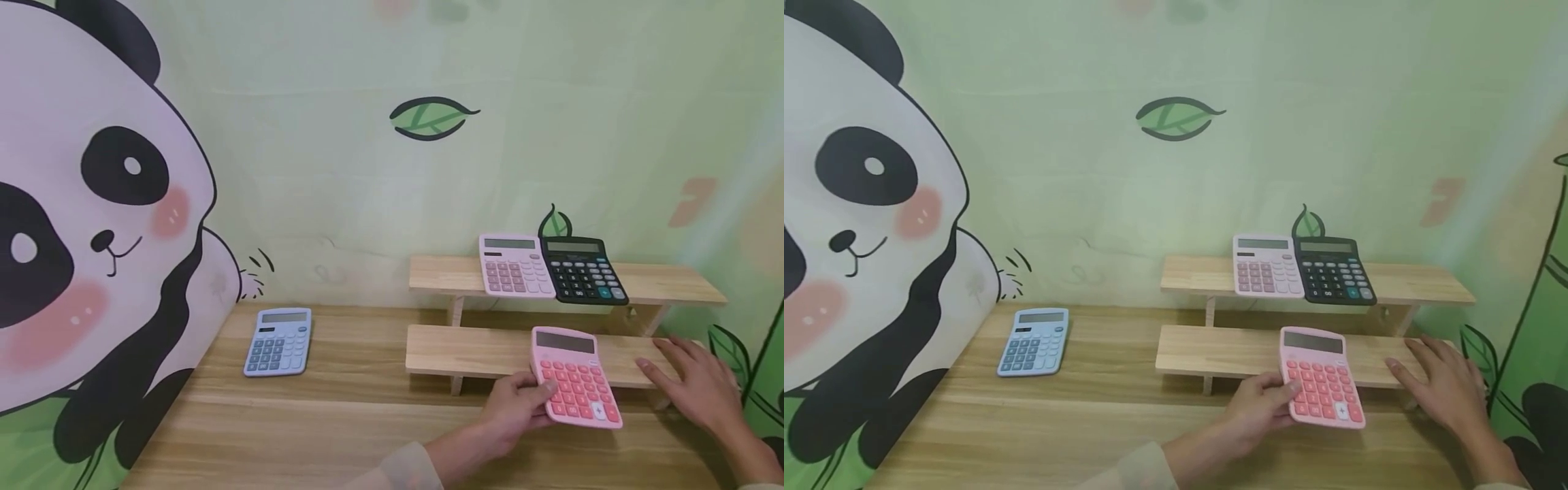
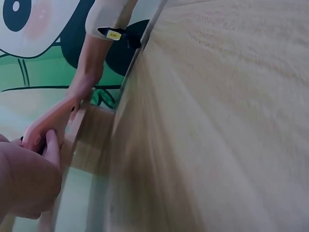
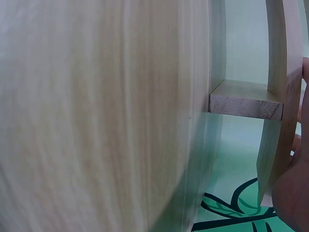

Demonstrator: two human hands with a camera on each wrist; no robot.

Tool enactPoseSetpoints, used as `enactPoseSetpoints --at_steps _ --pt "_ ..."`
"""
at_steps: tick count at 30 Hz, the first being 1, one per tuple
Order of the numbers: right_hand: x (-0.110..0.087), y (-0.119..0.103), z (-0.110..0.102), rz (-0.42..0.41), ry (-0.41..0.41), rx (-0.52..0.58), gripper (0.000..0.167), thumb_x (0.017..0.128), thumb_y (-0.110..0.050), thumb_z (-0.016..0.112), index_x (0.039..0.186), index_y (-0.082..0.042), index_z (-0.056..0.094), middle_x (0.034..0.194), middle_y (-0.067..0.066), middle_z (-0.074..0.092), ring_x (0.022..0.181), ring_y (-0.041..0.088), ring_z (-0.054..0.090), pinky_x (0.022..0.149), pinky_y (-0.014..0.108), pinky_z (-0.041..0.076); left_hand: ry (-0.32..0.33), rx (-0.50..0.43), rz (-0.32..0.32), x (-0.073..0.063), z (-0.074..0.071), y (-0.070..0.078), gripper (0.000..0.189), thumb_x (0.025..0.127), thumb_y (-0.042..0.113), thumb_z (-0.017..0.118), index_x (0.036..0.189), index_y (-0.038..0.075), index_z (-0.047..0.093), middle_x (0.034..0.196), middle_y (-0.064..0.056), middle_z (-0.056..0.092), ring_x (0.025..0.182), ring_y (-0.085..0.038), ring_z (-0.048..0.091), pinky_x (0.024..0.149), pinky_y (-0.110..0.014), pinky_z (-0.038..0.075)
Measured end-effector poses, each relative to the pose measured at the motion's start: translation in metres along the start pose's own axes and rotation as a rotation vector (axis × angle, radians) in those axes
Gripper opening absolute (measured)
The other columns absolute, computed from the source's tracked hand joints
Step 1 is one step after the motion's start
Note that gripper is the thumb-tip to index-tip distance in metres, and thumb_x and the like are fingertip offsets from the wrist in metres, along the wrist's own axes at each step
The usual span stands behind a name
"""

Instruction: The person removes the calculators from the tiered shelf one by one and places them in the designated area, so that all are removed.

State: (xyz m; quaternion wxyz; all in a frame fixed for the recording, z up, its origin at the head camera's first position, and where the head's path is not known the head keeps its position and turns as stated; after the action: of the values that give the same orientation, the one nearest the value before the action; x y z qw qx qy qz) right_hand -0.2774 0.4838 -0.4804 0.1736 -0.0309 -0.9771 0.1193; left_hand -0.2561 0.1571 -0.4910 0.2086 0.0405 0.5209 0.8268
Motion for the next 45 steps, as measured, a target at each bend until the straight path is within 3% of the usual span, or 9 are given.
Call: enactPoseSetpoints --at_steps 5,10,14,19,29,36,45 --pt "0.001 0.001 0.001 -0.01 0.009 0.0 0.077 0.104 -0.057 0.057 0.141 0.01 0.052 0.146 0.044 0.04 0.13 0.068 0.034 0.106 0.088 0.019 -0.125 0.118 0.018 -0.012 -0.02 0.023 0.021 0.103 0.01 0.07 0.121 0.0 0.07 0.104 -0.015 0.078 0.097 -0.031 0.077 0.085 -0.038 0.066" --pt "0.001 0.001 0.001 -0.029 0.023 0.012 0.075 0.104 -0.055 0.059 0.141 0.009 0.053 0.146 0.044 0.041 0.129 0.069 0.035 0.104 0.089 0.02 -0.25 0.228 0.038 -0.031 -0.052 0.061 0.03 0.106 0.012 0.066 0.133 -0.002 0.067 0.113 -0.016 0.077 0.101 -0.028 0.076 0.09 -0.038 0.065" --pt "0.001 0.0 0.0 -0.04 0.027 0.017 0.074 0.104 -0.055 0.06 0.141 0.008 0.053 0.145 0.043 0.043 0.129 0.069 0.037 0.103 0.089 0.021 -0.275 0.237 0.053 -0.047 -0.083 0.091 0.035 0.108 0.013 0.064 0.138 -0.003 0.063 0.119 -0.02 0.075 0.105 -0.029 0.075 0.094 -0.04 0.064" --pt "-0.002 0.001 -0.002 -0.041 0.032 0.011 0.073 0.103 -0.055 0.06 0.14 0.008 0.054 0.145 0.043 0.044 0.128 0.068 0.038 0.101 0.088 0.023 -0.245 0.238 0.07 -0.061 -0.122 0.123 0.042 0.109 0.016 0.062 0.145 -0.005 0.055 0.127 -0.022 0.071 0.11 -0.027 0.073 0.099 -0.04 0.061" --pt "-0.002 0.0 -0.003 -0.034 0.025 0.011 0.074 0.104 -0.055 0.059 0.142 0.008 0.053 0.146 0.043 0.042 0.13 0.068 0.036 0.104 0.088 0.021 -0.065 0.264 0.086 -0.076 -0.195 0.174 0.05 0.113 0.026 0.053 0.153 -0.003 0.045 0.137 -0.018 0.063 0.121 -0.023 0.068 0.105 -0.036 0.057" --pt "0.0 0.0 -0.003 -0.038 0.019 0.014 0.074 0.104 -0.055 0.059 0.142 0.008 0.052 0.146 0.043 0.042 0.13 0.068 0.036 0.103 0.088 0.021 0.037 0.306 0.117 -0.081 -0.224 0.201 0.052 0.115 0.031 0.048 0.158 0.003 0.041 0.148 -0.017 0.058 0.13 -0.024 0.064 0.108 -0.035 0.055" --pt "-0.001 0.001 -0.003 -0.039 0.019 0.019 0.074 0.104 -0.054 0.059 0.142 0.009 0.053 0.146 0.043 0.042 0.13 0.068 0.036 0.103 0.088 0.02 0.123 0.294 0.145 -0.073 -0.254 0.219 0.061 0.116 0.032 0.045 0.166 0.003 0.027 0.156 -0.015 0.052 0.139 -0.025 0.057 0.109 -0.032 0.054"
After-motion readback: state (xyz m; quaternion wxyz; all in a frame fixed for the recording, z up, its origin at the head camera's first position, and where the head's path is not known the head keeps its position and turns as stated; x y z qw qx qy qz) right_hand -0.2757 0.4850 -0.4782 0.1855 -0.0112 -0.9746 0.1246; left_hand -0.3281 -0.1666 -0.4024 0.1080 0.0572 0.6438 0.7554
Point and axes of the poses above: each hand's wrist, its own x-axis towards the middle knuckle, its own z-axis out of the palm, y = z × x, the point moved 4 cm from there along x, towards the middle knuckle
